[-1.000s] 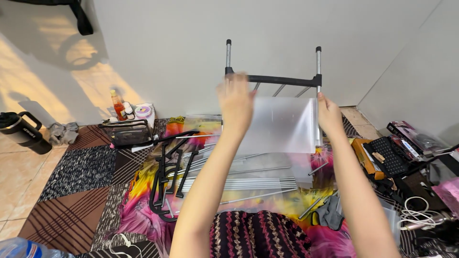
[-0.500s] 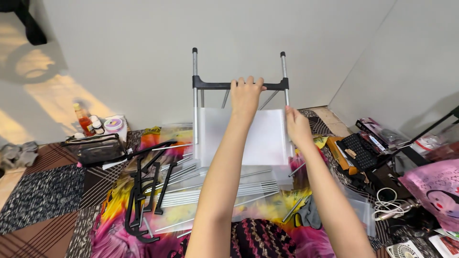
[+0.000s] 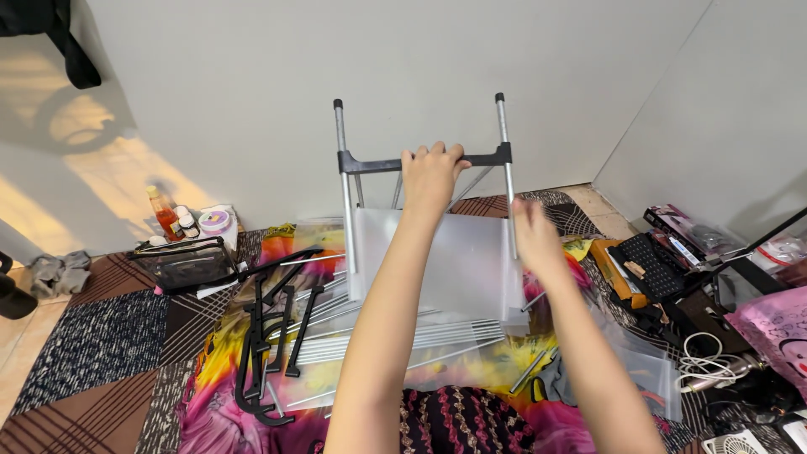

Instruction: The person assembles a metal-framed furniture piece by connecting rods and plastic connectors on a patterned floor. They insert rods into corner joints, align crossbars, and secure the frame into a rectangular structure.

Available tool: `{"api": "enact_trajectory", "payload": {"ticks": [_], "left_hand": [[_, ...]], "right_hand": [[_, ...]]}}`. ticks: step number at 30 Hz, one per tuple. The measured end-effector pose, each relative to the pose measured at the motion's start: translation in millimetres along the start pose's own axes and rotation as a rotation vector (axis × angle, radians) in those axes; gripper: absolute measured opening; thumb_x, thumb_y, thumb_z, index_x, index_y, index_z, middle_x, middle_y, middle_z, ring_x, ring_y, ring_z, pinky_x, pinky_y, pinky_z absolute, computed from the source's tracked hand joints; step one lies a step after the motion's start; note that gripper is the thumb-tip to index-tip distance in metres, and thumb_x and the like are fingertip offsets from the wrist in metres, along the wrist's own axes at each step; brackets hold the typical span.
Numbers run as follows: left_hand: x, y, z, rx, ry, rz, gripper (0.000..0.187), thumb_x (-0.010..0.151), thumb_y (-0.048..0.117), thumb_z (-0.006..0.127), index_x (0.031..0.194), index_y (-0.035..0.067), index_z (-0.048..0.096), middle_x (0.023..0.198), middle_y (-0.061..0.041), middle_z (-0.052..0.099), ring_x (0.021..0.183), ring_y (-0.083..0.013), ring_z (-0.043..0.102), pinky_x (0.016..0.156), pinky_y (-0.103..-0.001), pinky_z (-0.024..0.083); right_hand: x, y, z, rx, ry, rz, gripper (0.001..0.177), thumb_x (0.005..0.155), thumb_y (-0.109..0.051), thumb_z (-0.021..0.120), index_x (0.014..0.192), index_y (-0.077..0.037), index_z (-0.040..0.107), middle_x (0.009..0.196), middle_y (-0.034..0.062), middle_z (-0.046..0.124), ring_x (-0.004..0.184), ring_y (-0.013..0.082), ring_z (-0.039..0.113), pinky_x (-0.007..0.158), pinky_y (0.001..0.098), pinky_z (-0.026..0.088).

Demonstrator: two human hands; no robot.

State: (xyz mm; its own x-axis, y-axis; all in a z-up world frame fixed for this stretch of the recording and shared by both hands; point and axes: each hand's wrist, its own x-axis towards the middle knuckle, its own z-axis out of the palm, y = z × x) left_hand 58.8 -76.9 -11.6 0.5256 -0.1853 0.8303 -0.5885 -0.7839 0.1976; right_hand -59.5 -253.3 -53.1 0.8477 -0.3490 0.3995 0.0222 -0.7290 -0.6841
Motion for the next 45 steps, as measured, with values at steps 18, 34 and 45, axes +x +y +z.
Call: {"api": "enact_trajectory", "payload": {"ticks": [18,34,45], "left_hand": [[-94,-21,-120,0.103,0.199,-0.614,0.041,0.094,0.027,0.058,0.12,-0.005,0.055,0.109,-0.028,0.066,0.102,-0.0466,0.063,0.083,-0.056,0.049],[-115,-4,-176,-0.363,-0.16,-0.78,0.038,0.105,0.036,0.049,0.1,-0.002,0.052,0.067,-0.028,0.066,0.066,-0.0498,0.067,0.057,-0.057,0.051],[-109,-7,-179,-0.37,-0.139,-0.677,0.039,0.102,0.038,0.055,0.099,-0.001,0.057,0.073,-0.03,0.066,0.072,-0.0521,0.066,0.063,-0.058,0.051]], "right_hand": [[42,-117,50,-0.392,0.209,-0.975,0.038,0.093,-0.049,0.07,0.108,-0.014,0.07,0.099,0.0022,0.068,0.098,0.0242,0.064,0.086,0.0402,0.046],[54,-171,60,-0.447,0.286,-1.385,0.037,0.092,-0.053,0.073,0.09,-0.017,0.064,0.069,0.0011,0.06,0.051,0.0216,0.059,0.048,0.0329,0.046],[60,-166,47,-0.396,0.103,-1.166,0.04,0.095,-0.051,0.072,0.096,-0.013,0.063,0.074,0.0052,0.066,0.063,0.0295,0.064,0.058,0.0383,0.05]]}}
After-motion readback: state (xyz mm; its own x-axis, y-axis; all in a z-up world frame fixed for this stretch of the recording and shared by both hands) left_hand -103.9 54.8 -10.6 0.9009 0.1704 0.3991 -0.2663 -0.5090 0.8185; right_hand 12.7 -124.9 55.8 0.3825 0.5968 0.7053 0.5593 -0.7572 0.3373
